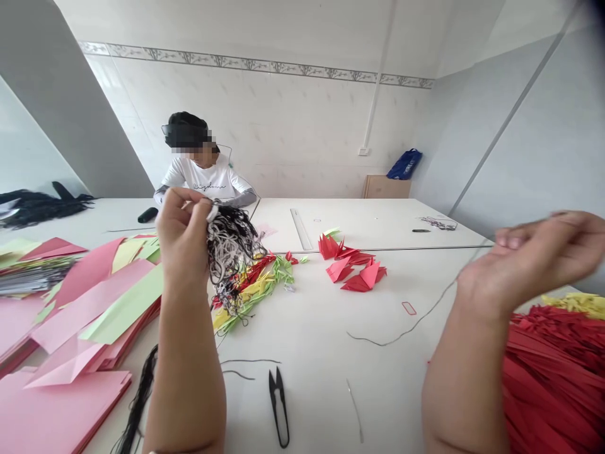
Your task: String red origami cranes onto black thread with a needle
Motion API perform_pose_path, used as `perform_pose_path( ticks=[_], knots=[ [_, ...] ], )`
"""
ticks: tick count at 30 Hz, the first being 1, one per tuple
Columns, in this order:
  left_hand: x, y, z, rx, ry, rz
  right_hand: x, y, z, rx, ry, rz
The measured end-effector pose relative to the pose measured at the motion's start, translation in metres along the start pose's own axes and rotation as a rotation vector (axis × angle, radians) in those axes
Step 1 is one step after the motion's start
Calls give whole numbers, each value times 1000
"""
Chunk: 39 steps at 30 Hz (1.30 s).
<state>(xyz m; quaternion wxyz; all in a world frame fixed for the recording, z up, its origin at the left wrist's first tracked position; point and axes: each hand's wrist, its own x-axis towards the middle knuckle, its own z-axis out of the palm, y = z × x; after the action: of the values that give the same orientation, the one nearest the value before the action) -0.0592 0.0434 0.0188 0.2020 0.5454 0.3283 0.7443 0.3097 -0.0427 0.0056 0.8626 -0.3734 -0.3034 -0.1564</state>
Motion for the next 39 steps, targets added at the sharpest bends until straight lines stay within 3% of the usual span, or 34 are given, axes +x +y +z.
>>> perform_pose_path(
  ticks=[6,12,14,18,21,24,27,29,32,39],
  knots=[
    [-3,-3,8,282,-501,46,-13,1,14,153,-136,5],
    [-20,-20,-8,688,-1228,-74,-14,-6,12,175,-131,-34],
    [-25,-23,-12,794,-1312,-73,-17,-12,13,207,-170,-2],
    [-36,-18,7,738,-1189,-28,-34,-29,17,305,-389,109],
    [-57,-3,47,342,-1130,-16,-53,-42,21,358,-632,193],
    [-85,18,88,-18,-1271,-34,-68,-52,22,296,-789,186],
    [-100,35,110,-119,-1412,-116,-68,-52,20,153,-768,103],
    [-97,38,111,-130,-1351,-162,-61,-47,18,91,-681,58],
    [-80,32,98,-151,-1117,-212,-51,-35,17,36,-601,44],
    [-41,21,47,-376,-594,-264,-46,-8,21,-114,-671,45]
  ],
)
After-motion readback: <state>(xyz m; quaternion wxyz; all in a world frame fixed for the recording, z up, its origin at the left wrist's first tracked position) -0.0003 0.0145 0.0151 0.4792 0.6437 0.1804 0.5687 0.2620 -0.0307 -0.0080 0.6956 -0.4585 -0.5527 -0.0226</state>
